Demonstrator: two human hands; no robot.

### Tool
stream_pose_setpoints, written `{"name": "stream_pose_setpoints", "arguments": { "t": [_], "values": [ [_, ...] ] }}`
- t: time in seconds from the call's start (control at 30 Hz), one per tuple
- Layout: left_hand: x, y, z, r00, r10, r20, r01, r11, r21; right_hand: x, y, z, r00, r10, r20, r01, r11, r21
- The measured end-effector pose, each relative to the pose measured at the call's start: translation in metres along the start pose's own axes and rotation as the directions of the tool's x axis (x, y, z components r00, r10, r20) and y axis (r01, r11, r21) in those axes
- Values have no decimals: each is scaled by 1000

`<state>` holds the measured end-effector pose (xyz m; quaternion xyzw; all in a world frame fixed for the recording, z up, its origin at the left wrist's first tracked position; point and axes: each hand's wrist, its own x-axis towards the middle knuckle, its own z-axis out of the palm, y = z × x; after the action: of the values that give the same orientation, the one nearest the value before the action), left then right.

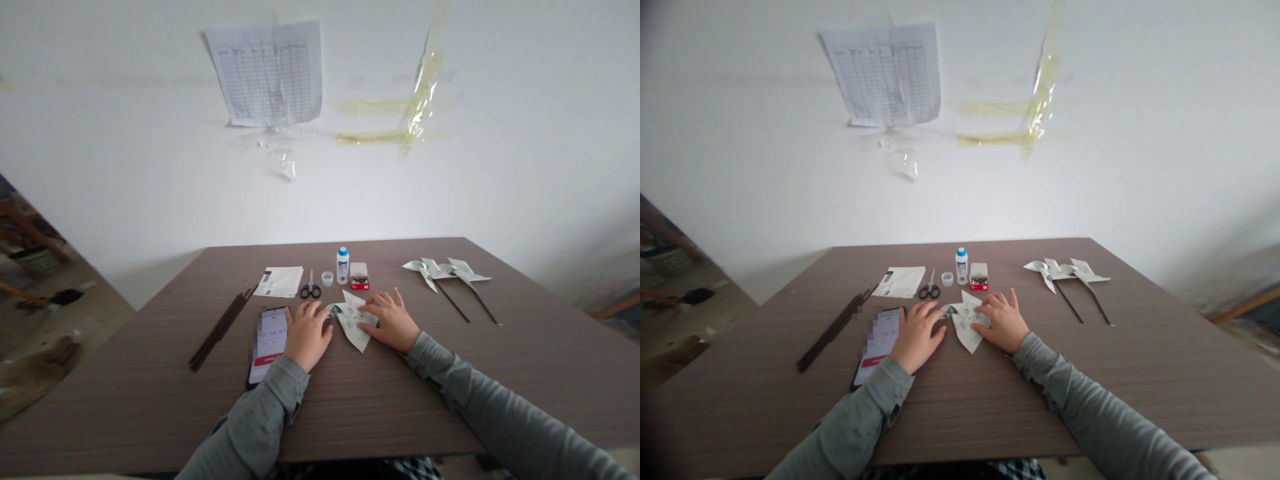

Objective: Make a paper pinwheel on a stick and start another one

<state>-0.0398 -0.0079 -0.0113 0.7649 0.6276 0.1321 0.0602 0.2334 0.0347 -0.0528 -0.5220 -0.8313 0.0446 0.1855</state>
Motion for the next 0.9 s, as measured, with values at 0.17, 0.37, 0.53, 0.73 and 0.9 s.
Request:
{"name": "stream_pose_setpoints", "arguments": {
  "t": [0.17, 0.37, 0.53, 0.73, 0.9],
  "values": [
    [0, -5, 4, 999, 26, -20, -26, 999, 26, -1, 1, 6, 999, 2, -34, -4, 999, -36],
    [1, -4, 0, 1000, 22, 1, -22, 1000, 10, -1, 2, 11, 997, -3, -72, -1, 998, -57],
    [0, -1, -3, 1000, -5, -2, 5, 1000, 6, 2, 8, 14, 997, 3, -79, -3, 1000, 5],
    [0, -3, -4, 999, -26, 22, 25, 999, 33, 25, 31, 17, 982, -35, -184, 49, 996, 72],
    [-1, -6, -4, 1000, -26, 17, 26, 1000, 17, 60, 44, 8, 958, -126, -258, 154, 984, 89]
  ]
}}
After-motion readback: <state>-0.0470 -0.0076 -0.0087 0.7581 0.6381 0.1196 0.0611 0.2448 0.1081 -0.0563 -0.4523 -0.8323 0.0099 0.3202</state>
